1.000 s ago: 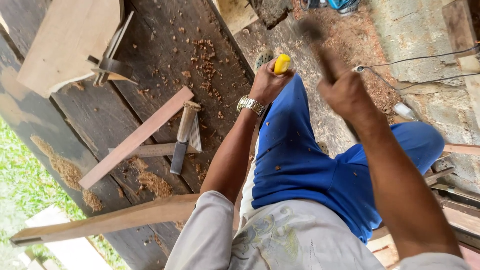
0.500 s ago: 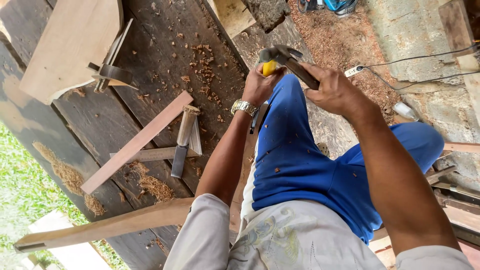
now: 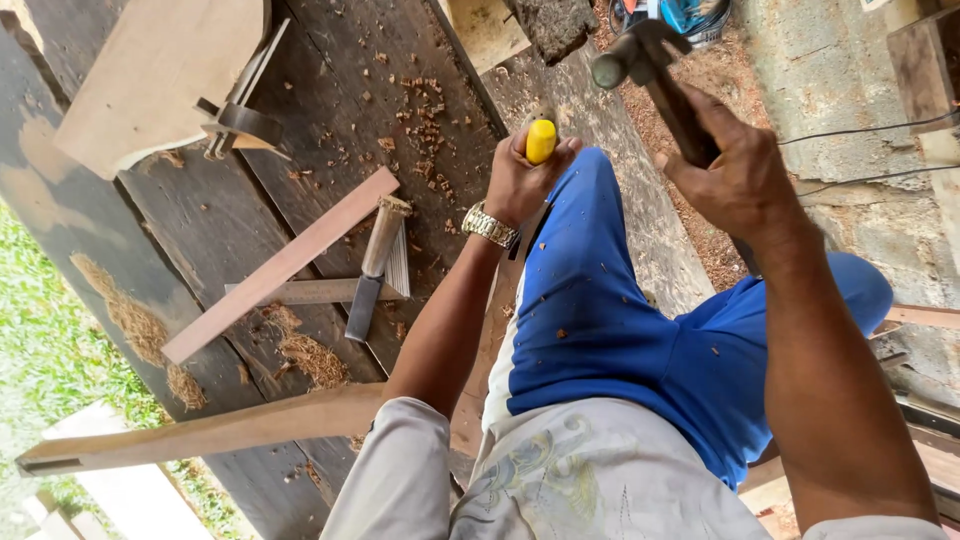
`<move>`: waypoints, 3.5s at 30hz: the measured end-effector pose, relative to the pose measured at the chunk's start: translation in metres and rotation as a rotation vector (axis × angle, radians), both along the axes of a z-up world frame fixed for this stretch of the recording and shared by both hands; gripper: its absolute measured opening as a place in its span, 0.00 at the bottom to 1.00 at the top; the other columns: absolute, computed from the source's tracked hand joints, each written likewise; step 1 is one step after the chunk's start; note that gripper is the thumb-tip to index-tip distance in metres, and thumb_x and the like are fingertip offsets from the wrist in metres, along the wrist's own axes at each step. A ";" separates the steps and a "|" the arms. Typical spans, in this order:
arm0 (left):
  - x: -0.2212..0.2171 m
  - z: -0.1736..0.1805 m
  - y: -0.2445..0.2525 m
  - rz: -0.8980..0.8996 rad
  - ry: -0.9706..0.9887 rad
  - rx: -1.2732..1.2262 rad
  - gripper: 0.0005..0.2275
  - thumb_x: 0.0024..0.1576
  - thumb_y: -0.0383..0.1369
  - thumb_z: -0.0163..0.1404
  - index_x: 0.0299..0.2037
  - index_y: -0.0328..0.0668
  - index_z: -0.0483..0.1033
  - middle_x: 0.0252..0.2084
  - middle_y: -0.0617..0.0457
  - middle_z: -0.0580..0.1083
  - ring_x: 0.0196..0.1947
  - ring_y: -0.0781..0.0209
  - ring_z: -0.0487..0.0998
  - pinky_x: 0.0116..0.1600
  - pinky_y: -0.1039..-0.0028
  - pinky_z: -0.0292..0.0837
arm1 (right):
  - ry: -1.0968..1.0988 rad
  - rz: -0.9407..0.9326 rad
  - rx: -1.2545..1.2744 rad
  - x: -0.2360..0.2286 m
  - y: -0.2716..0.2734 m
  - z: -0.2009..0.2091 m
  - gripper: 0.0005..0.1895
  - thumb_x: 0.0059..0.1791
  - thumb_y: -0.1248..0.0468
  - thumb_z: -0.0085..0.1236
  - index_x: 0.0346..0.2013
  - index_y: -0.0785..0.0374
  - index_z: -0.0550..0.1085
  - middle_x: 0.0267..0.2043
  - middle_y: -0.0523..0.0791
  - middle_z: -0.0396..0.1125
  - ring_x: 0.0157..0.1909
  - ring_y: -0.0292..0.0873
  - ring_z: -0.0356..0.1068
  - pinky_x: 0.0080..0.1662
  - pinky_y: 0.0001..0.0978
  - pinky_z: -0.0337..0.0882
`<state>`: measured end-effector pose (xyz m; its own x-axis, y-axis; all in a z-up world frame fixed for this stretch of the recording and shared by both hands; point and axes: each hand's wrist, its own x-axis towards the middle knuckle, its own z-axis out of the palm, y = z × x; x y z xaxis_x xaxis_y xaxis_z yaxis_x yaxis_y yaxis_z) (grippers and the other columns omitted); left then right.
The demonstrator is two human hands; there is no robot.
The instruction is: The person sits on a workbench holding a small yellow wooden block in one hand and a claw hammer in the other, repeatedly tapping the block. They then pick up longer wooden frame parts and hammer along a wooden stick, working the pieces while seated.
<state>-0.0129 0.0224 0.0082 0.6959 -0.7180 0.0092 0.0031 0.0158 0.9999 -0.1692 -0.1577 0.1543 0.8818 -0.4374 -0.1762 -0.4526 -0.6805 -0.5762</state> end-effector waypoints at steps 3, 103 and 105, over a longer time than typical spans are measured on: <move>-0.004 0.003 0.001 -0.002 0.040 0.063 0.11 0.57 0.38 0.62 0.33 0.40 0.75 0.26 0.59 0.75 0.26 0.74 0.73 0.32 0.78 0.72 | -0.123 0.073 -0.110 0.001 0.003 0.015 0.36 0.50 0.65 0.66 0.72 0.60 0.64 0.50 0.57 0.74 0.45 0.52 0.78 0.46 0.43 0.79; -0.050 -0.006 0.071 -0.206 -0.185 -0.103 0.08 0.53 0.31 0.60 0.40 0.40 0.77 0.36 0.55 0.80 0.35 0.68 0.81 0.42 0.75 0.78 | -0.124 0.145 -0.087 -0.061 0.110 0.039 0.18 0.43 0.65 0.62 0.41 0.62 0.62 0.23 0.56 0.67 0.27 0.64 0.71 0.29 0.57 0.70; -0.051 -0.022 0.075 -0.239 -0.247 -0.069 0.06 0.59 0.33 0.59 0.36 0.45 0.75 0.30 0.60 0.78 0.26 0.73 0.80 0.36 0.79 0.77 | -0.171 -0.041 0.014 -0.063 0.119 0.021 0.17 0.46 0.68 0.57 0.47 0.63 0.63 0.22 0.56 0.66 0.28 0.64 0.71 0.31 0.57 0.69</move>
